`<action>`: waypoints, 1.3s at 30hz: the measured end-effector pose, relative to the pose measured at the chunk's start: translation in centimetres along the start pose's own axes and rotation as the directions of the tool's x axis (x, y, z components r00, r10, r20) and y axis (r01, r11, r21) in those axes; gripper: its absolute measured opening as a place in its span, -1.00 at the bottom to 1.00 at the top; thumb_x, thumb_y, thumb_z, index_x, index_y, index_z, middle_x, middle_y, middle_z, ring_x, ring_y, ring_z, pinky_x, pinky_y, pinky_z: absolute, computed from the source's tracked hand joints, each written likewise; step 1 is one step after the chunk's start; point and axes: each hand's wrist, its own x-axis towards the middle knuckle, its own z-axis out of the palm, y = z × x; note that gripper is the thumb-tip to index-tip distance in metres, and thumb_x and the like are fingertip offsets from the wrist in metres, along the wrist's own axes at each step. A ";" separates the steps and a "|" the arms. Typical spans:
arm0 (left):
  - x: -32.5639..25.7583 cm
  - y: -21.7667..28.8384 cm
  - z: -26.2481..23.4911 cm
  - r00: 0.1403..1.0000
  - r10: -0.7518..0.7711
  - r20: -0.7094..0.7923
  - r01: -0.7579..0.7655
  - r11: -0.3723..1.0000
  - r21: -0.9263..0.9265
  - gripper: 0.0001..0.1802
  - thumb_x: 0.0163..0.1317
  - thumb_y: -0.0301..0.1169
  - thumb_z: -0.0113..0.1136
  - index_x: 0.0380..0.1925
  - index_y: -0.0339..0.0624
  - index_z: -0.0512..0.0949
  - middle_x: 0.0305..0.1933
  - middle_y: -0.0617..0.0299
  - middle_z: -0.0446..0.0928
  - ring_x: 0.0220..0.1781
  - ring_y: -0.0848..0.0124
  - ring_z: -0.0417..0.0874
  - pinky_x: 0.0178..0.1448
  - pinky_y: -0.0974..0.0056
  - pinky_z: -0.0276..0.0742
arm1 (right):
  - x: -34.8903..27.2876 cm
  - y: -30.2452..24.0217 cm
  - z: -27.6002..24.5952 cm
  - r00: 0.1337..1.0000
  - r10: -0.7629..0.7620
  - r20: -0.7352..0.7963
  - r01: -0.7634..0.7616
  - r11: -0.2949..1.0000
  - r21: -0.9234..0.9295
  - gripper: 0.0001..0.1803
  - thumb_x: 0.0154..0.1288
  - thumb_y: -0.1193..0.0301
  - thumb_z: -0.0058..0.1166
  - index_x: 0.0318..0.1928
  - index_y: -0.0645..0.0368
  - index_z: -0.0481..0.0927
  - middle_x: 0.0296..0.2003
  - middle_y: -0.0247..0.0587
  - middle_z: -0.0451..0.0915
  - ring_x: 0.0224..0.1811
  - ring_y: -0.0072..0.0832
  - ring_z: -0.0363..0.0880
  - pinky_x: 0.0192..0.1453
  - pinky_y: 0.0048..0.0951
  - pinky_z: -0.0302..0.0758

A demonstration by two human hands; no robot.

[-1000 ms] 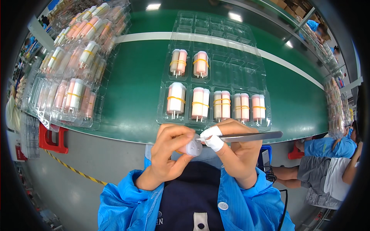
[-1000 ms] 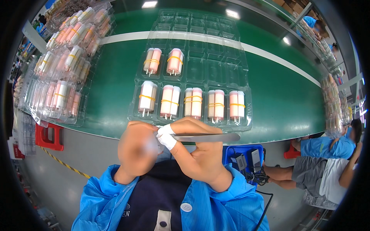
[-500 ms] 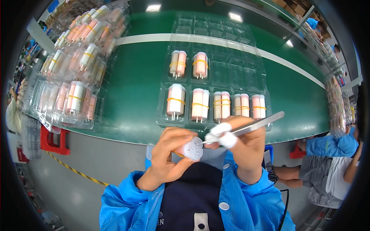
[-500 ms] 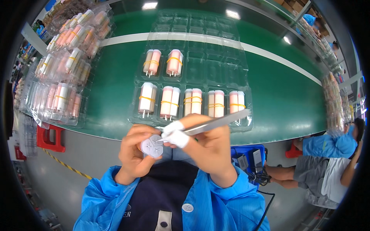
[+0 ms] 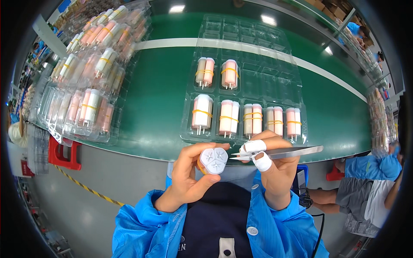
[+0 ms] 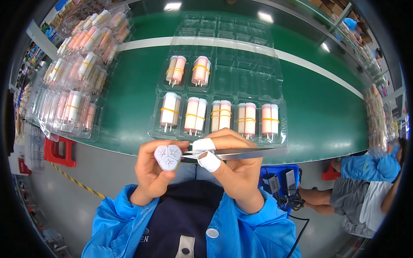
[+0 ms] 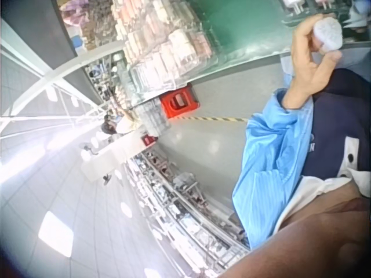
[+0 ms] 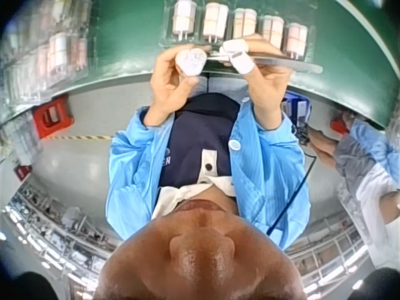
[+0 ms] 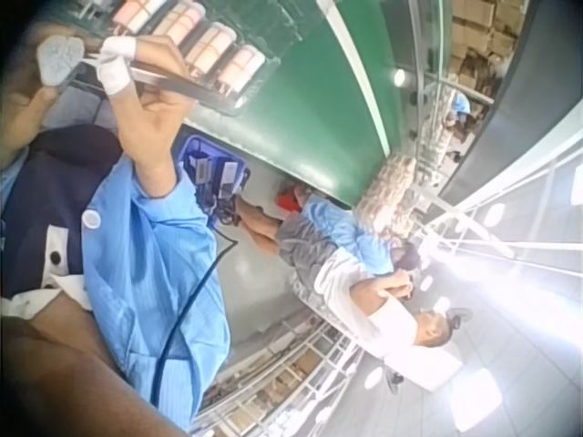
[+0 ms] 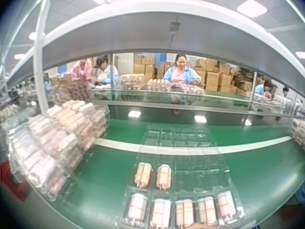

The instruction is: The person uses tweezers to insert small white components into cylindrical objects held in their left hand. They place the finished items into a clear plastic tray on the green table. The process is repeated for multiple units.

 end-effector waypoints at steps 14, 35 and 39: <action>0.5 1.3 -0.5 0.980 -0.188 0.067 0.198 0.959 -0.203 -0.29 0.41 0.06 -0.22 0.24 -0.40 0.15 -0.07 -0.07 0.51 -0.08 0.36 0.51 0.03 0.28 0.43 | -0.2 -0.1 0.4 1.000 0.007 0.009 -0.006 1.000 -0.011 -0.79 0.07 0.62 0.24 -0.22 0.35 0.64 -0.29 -0.05 0.60 -0.24 -0.42 0.57 -0.17 -0.46 0.51; 0.7 1.4 -0.2 0.981 -0.186 0.051 0.191 0.903 -0.385 -0.37 0.37 -0.03 -0.04 0.17 -0.39 0.25 -0.14 0.03 0.47 -0.16 0.42 0.49 -0.10 0.37 0.41 | -0.4 0.1 0.6 0.999 0.006 -0.034 -0.005 1.000 0.029 -0.81 0.10 0.64 0.20 -0.22 0.37 0.63 -0.28 -0.02 0.60 -0.23 -0.41 0.60 -0.14 -0.43 0.55; 0.4 0.8 0.2 0.995 -0.093 -0.018 0.090 0.988 -0.122 -0.43 0.28 -0.24 0.16 0.15 -0.39 0.27 -0.06 0.03 0.39 -0.08 0.38 0.50 -0.07 0.31 0.45 | -0.5 -0.2 0.9 0.992 -0.114 -0.045 0.115 0.993 -0.001 -0.81 0.12 0.63 0.21 -0.20 0.38 0.62 -0.29 0.00 0.62 -0.27 -0.39 0.64 -0.20 -0.43 0.58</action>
